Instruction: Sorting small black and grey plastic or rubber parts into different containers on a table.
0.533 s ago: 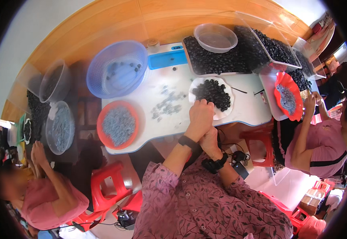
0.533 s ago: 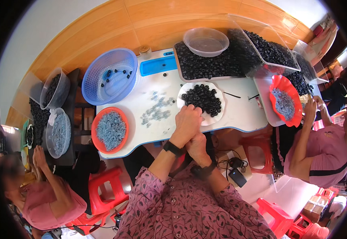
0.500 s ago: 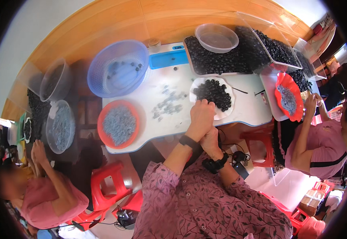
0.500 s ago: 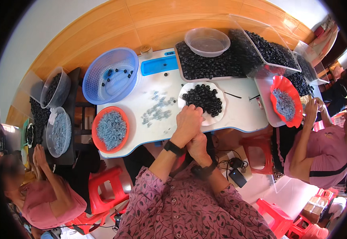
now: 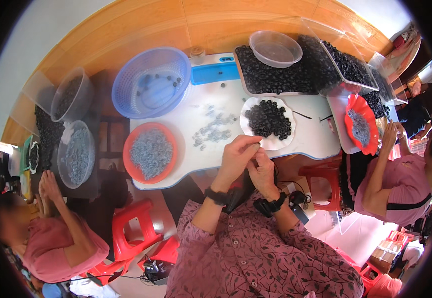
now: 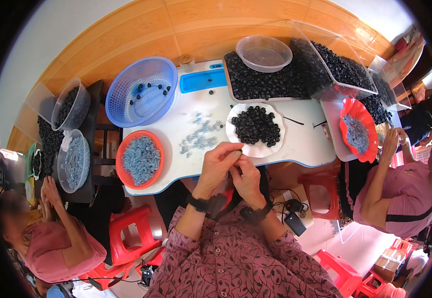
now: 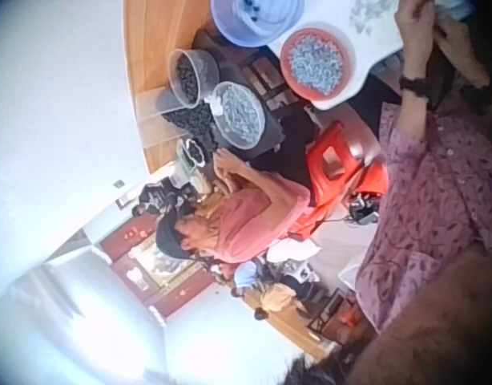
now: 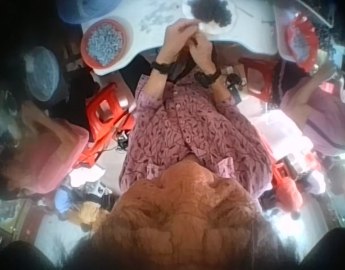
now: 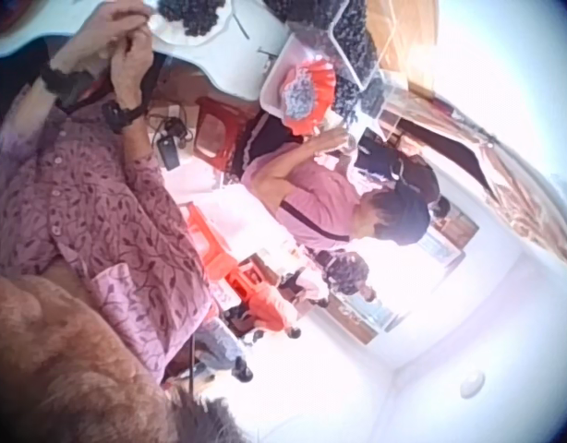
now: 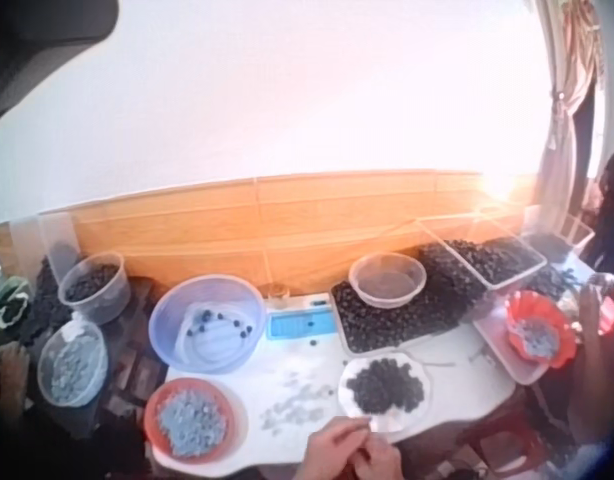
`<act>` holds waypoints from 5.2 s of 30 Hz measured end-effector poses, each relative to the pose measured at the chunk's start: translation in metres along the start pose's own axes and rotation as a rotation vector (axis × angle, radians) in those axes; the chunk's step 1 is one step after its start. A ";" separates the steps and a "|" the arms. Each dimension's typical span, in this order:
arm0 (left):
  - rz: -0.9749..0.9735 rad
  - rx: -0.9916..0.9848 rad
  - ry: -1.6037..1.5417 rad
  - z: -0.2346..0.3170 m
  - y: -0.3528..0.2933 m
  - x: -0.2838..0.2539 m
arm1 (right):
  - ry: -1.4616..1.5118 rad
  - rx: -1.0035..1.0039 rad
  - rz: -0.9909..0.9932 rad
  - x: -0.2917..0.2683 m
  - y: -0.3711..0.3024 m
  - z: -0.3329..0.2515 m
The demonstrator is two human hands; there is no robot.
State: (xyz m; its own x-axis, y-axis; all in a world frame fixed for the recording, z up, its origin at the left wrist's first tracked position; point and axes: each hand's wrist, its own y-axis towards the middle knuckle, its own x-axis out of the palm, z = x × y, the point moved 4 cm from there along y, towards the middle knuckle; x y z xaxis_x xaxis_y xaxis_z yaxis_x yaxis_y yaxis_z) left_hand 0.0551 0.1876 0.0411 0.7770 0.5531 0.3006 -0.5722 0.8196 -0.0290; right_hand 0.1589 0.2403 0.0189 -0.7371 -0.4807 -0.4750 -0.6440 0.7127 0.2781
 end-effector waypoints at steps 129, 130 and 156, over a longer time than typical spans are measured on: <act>0.091 -0.189 -0.596 -0.020 -0.109 -0.067 | 0.303 0.188 -0.504 0.012 -0.012 -0.065; 0.092 -0.188 -0.596 -0.020 -0.109 -0.068 | 0.253 0.156 -0.504 0.012 -0.012 -0.066; 0.210 -0.184 -0.898 -0.043 -0.110 -0.084 | -0.100 -0.061 -0.276 0.040 0.002 -0.042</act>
State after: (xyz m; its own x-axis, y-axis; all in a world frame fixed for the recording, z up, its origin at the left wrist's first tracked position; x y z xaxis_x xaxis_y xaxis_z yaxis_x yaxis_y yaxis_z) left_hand 0.0638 0.0572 -0.0216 0.1251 0.4332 0.8926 -0.5676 0.7691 -0.2938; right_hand 0.1198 0.2007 0.0356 -0.5102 -0.5974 -0.6187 -0.8308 0.5283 0.1751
